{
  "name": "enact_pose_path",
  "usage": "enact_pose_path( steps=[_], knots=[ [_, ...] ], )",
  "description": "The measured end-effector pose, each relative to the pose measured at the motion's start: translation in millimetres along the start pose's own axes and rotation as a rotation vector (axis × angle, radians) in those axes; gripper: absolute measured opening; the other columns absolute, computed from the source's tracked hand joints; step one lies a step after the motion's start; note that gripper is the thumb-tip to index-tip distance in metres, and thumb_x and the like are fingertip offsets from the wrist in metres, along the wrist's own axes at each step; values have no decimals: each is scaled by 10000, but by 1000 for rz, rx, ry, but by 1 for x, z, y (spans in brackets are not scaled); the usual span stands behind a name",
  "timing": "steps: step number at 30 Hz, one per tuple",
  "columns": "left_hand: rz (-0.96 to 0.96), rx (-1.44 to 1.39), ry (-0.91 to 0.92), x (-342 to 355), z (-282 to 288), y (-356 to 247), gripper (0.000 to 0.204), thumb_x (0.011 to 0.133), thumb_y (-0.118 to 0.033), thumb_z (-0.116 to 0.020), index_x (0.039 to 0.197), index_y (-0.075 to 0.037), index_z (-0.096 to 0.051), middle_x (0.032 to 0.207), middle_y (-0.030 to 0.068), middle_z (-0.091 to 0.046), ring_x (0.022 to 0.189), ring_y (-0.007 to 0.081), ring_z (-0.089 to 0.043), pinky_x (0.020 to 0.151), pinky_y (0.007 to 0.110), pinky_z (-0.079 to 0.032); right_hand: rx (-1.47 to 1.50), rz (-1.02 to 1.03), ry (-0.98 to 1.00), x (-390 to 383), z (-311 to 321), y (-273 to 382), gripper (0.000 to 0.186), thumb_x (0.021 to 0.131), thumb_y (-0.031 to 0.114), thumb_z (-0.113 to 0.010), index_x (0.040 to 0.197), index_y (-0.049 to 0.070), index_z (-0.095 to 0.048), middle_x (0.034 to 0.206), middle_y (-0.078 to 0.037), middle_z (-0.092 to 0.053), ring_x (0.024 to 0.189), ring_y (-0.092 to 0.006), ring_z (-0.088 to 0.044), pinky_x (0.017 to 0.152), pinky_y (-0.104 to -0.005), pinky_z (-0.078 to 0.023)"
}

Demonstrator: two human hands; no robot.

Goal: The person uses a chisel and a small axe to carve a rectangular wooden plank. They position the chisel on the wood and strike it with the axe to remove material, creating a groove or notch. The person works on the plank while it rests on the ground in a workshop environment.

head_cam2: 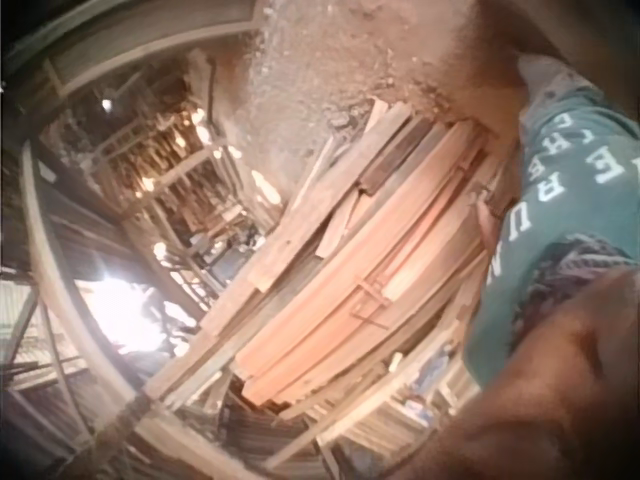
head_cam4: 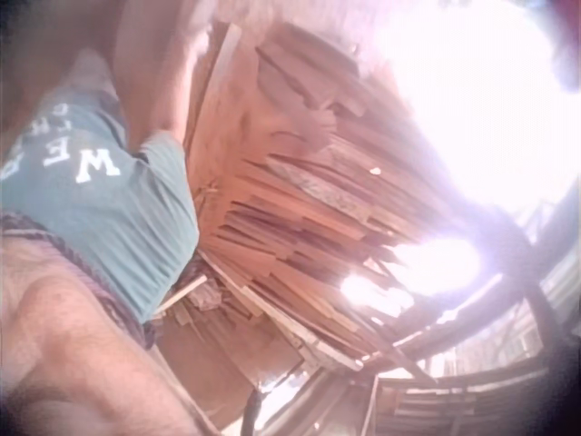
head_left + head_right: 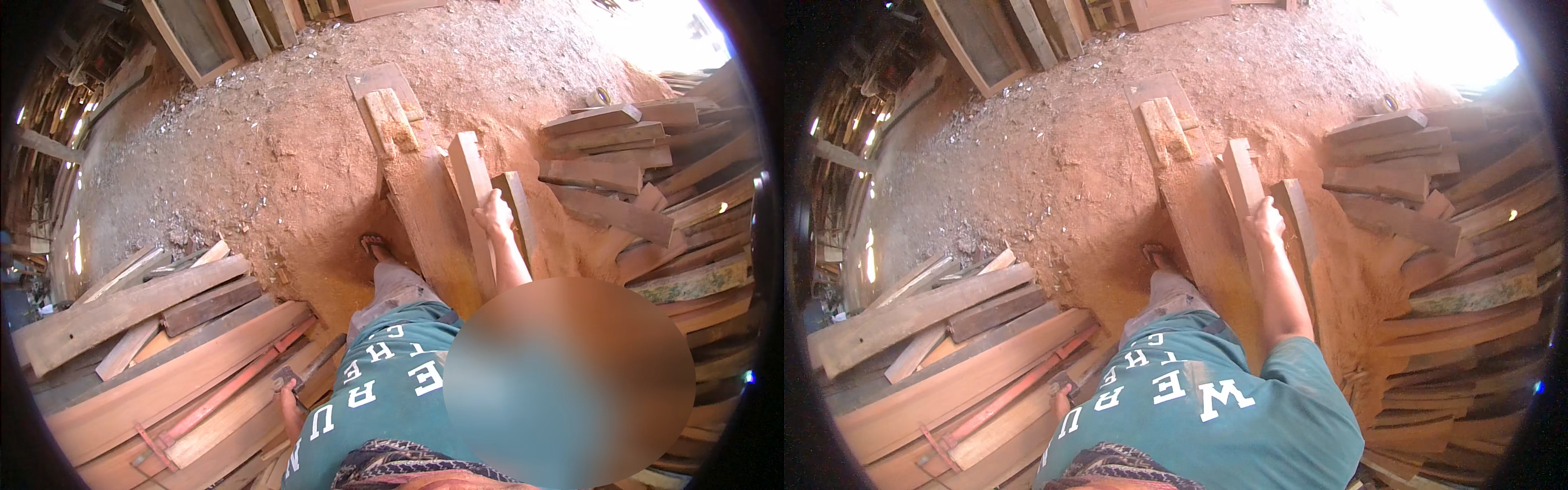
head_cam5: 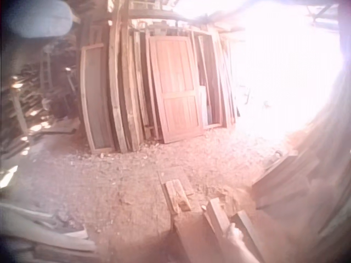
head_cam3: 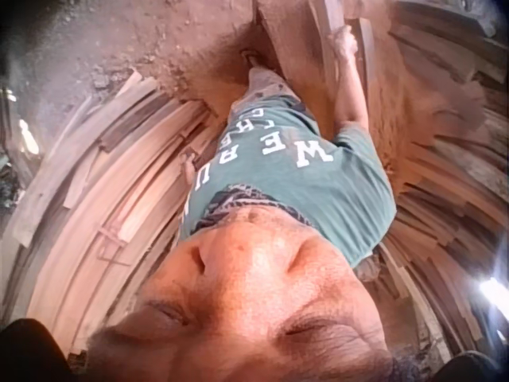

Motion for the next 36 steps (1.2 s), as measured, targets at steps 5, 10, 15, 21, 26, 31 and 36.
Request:
enact_pose_path(
  steps=[5, 10, 15, 21, 26, 31, 36],
  knots=[
    [-198, -56, -36, -19, -27, -54, 271, 743, -119, -845, 981, -117, -715, 837, -14, -690, 641, 126, -602, 535, 303, -414, -43, 12, -64, -22, -9, 16, 566, 806, 262, -760, 1227, 46, -450, 1107, -246, -696, 1027, -437, -702, 920, -528, -561],
    [-214, 3, 2, -20, -47, -64, 305, 736, -86, -848, 1010, -91, -713, 864, -1, -702, 655, 137, -622, 528, 307, -442, -18, 223, -184, -75, -44, 58, 727, 737, 226, -826, 1338, 44, -460, 1324, -220, -518, 1259, -412, -542, 1003, -518, -477],
    [-233, -57, 73, -37, -52, -56, 321, 739, -89, -858, 1027, -83, -715, 914, 5, -708, 743, 153, -645, 624, 327, -488, -17, 321, -277, -84, -82, 67, 873, 715, 268, -859, 1448, 101, -415, 1450, -239, -431, 1405, -445, -366, 1096, -617, -338],
    [-200, 40, 41, -30, -19, -24, 356, 765, -112, -835, 1090, -88, -690, 986, 32, -709, 812, 207, -647, 722, 375, -517, -78, 128, 15, -104, -87, 43, 1195, 730, 474, -861, 1653, 205, -152, 1698, -237, -74, 1550, -502, -88, 1184, -740, -121],
    [-55, 58, 118, 9, 0, 8, 327, 809, -235, -824, 1076, -90, -700, 985, 31, -703, 860, 226, -638, 789, 419, -510, 12, -4, 142, -135, -75, 18, 1273, 697, 471, -861, 1657, 152, -90, 1676, -316, -42, 1534, -549, -73, 1188, -723, -149],
    [15, -105, 198, 34, 0, 26, 343, 825, -268, -813, 1091, -80, -704, 998, 36, -705, 937, 242, -651, 888, 429, -514, 17, 58, 144, -134, -81, 13, 1301, 675, 436, -878, 1650, 120, -76, 1616, -367, -155, 1473, -560, -222, 1175, -699, -218],
    [-128, -202, 124, 8, -16, 7, 339, 764, -151, -834, 1071, -86, -707, 964, 26, -695, 850, 199, -649, 758, 368, -521, -49, 80, 193, -169, -83, 10, 1267, 675, 383, -902, 1643, 137, -122, 1622, -354, -162, 1467, -547, -253, 1178, -655, -267]
  ],
)
Point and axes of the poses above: each hand's wrist, its own x-axis towards the middle knuckle, its own z-axis out of the back of the hand, y = z × x, the point moved 3 cm from there along x, towards the middle knuckle
